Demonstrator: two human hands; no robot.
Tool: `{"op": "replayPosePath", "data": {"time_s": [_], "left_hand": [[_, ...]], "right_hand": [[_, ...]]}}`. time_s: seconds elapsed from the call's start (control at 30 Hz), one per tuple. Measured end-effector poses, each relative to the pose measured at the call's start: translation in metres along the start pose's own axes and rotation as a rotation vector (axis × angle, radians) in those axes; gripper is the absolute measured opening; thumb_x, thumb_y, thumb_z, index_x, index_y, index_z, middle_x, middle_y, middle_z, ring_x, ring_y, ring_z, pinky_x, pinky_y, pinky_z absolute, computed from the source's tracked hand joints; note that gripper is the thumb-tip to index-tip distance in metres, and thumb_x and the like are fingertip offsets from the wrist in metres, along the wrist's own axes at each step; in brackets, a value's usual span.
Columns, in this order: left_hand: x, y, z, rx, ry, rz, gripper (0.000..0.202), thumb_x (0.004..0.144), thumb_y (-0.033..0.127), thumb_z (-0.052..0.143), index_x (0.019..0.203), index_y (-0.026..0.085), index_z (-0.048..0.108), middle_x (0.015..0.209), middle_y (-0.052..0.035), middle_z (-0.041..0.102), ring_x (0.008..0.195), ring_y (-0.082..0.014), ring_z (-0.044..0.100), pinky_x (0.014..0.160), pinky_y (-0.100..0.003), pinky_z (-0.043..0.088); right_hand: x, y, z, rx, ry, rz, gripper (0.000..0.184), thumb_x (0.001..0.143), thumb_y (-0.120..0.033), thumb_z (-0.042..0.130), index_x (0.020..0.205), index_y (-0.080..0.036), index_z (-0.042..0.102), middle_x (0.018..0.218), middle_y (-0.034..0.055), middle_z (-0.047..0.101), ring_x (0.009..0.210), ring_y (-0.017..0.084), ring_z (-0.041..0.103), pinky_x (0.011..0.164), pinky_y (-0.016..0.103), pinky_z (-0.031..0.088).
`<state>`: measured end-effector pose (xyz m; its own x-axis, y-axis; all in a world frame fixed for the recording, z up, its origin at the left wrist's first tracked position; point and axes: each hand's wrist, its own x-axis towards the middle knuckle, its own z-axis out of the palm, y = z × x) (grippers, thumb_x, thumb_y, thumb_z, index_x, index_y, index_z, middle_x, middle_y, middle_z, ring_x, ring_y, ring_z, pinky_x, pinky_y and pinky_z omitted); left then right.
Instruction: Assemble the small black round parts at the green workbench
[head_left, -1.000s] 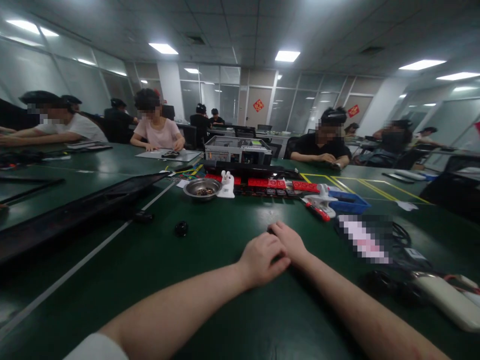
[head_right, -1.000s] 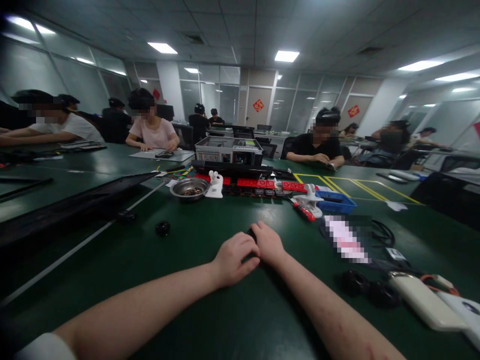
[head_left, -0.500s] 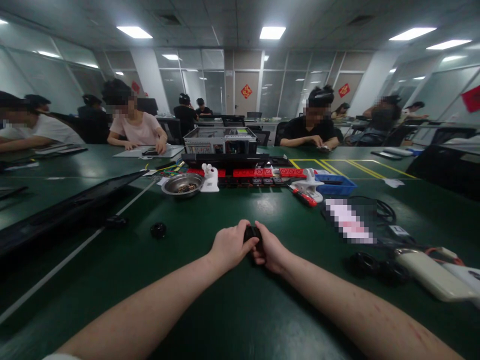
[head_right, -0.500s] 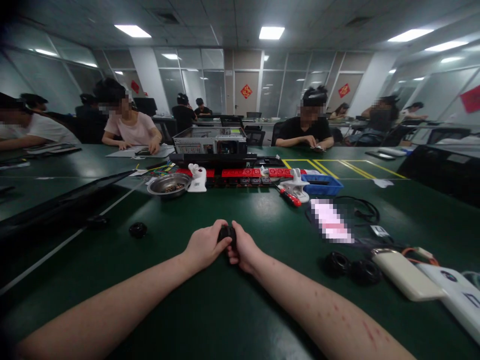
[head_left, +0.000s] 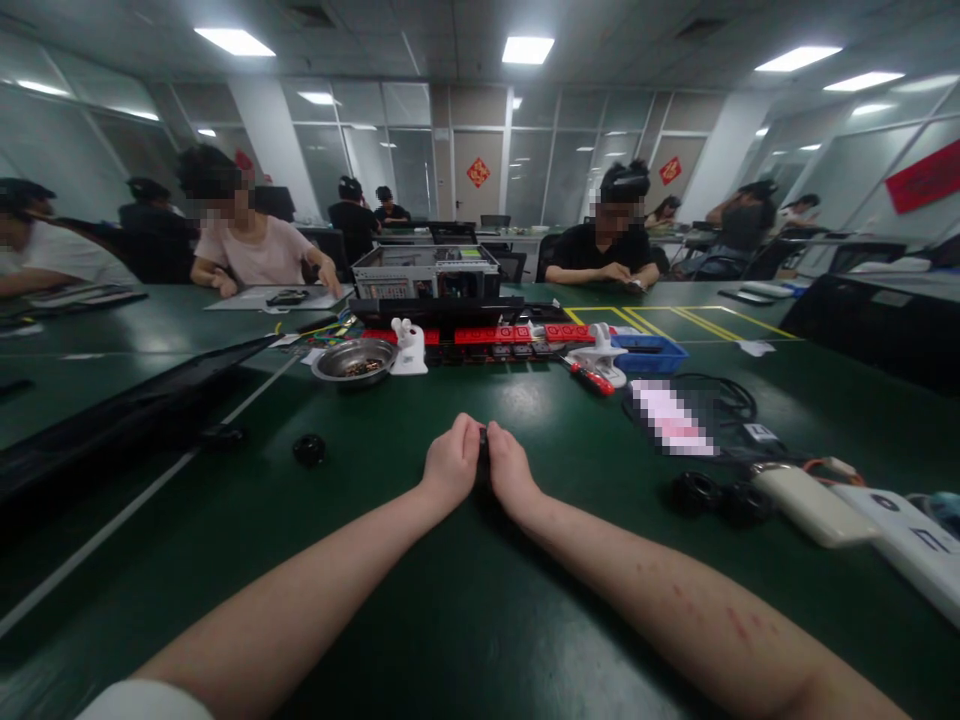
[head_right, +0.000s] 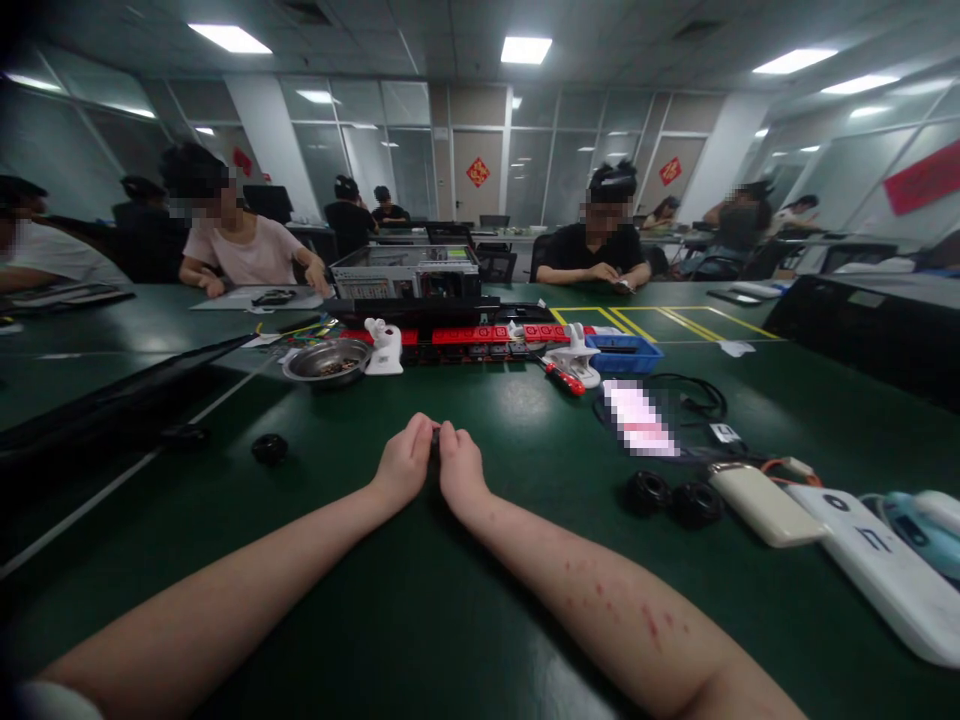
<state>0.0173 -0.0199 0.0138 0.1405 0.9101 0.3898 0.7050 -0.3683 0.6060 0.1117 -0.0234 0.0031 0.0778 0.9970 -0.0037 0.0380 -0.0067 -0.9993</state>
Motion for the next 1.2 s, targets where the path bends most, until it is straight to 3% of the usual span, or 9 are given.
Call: {"op": "replayPosePath", "data": {"time_s": [0.13,0.3,0.4,0.5,0.67,0.83,1.0,1.07,1.2], "left_hand": [[0.002,0.001,-0.003,-0.117,0.083,-0.026,0.035,0.085,0.033,0.014,0.078,0.018,0.045,0.073,-0.0028,0.056,0.067,-0.0136,0.054,0.059,-0.024,0.039],[0.001,-0.006,-0.013,0.110,0.014,0.271,0.029,0.082,0.032,0.022,0.097,0.017,0.041,0.067,-0.0022,0.055,0.061,-0.0157,0.053,0.058,-0.027,0.037],[0.001,-0.009,-0.013,0.180,-0.018,0.335,0.029,0.080,0.030,0.024,0.100,0.016,0.041,0.064,-0.0021,0.054,0.060,-0.0163,0.053,0.059,-0.028,0.037],[0.001,-0.007,-0.009,0.087,-0.029,0.255,0.028,0.081,0.028,0.023,0.097,0.016,0.042,0.059,-0.0002,0.051,0.056,-0.0149,0.051,0.057,-0.027,0.037],[0.006,0.005,-0.001,-0.436,0.090,-0.128,0.026,0.079,0.031,0.023,0.085,0.017,0.044,0.064,-0.0004,0.049,0.054,-0.0117,0.048,0.052,-0.024,0.037],[0.011,0.007,-0.004,-0.695,-0.415,-0.675,0.028,0.075,0.037,0.025,0.066,0.017,0.042,0.041,0.0067,0.027,0.031,-0.0082,0.027,0.035,-0.021,0.023],[0.006,-0.005,-0.012,-0.153,-0.102,-0.035,0.034,0.078,0.039,0.028,0.099,0.018,0.044,0.063,-0.0007,0.051,0.056,-0.0143,0.050,0.052,-0.026,0.037],[0.005,-0.009,-0.014,0.078,-0.117,0.204,0.038,0.078,0.040,0.031,0.109,0.017,0.039,0.075,-0.0039,0.056,0.068,-0.0177,0.054,0.060,-0.029,0.039],[0.003,-0.009,-0.015,0.214,-0.133,0.270,0.038,0.082,0.036,0.025,0.111,0.015,0.036,0.074,-0.0045,0.058,0.067,-0.0181,0.055,0.060,-0.029,0.040]], "right_hand": [[0.001,-0.012,-0.005,-0.167,0.024,-0.180,0.030,0.073,-0.045,0.043,0.061,-0.018,0.041,0.055,-0.0024,0.043,0.051,0.009,0.038,0.045,0.020,0.029],[-0.008,-0.036,-0.011,0.231,-0.384,0.604,0.048,0.074,-0.062,0.019,0.053,-0.020,0.029,0.040,-0.0061,0.027,0.033,0.006,0.017,0.031,0.017,0.015],[-0.011,-0.033,-0.008,0.332,-0.367,0.703,0.044,0.075,-0.058,0.021,0.053,-0.020,0.026,0.037,-0.0076,0.023,0.032,0.005,0.013,0.030,0.015,0.011],[-0.009,-0.022,0.000,0.238,-0.135,0.517,0.039,0.078,-0.050,0.018,0.056,-0.020,0.030,0.040,-0.0063,0.026,0.033,0.007,0.022,0.032,0.017,0.019],[-0.002,-0.020,-0.008,-0.301,0.015,-0.301,0.019,0.076,-0.037,0.038,0.070,-0.019,0.041,0.059,-0.0015,0.044,0.055,0.011,0.042,0.052,0.023,0.033],[-0.001,-0.030,-0.029,-0.634,-0.183,-0.500,0.030,0.063,-0.041,0.058,0.082,-0.021,0.047,0.069,0.0011,0.050,0.067,0.015,0.047,0.061,0.025,0.034],[0.000,-0.028,-0.030,-0.106,-0.387,0.285,0.048,0.077,-0.060,0.016,0.081,-0.019,0.041,0.054,-0.0008,0.047,0.040,0.010,0.038,0.040,0.021,0.032],[0.001,-0.028,-0.029,0.113,-0.538,0.575,0.051,0.077,-0.060,0.009,0.072,-0.019,0.039,0.047,-0.0024,0.043,0.033,0.007,0.031,0.034,0.018,0.026],[0.000,-0.025,-0.024,0.247,-0.505,0.650,0.042,0.077,-0.057,0.022,0.064,-0.019,0.033,0.039,-0.0074,0.032,0.030,0.003,0.018,0.031,0.013,0.012]]}}
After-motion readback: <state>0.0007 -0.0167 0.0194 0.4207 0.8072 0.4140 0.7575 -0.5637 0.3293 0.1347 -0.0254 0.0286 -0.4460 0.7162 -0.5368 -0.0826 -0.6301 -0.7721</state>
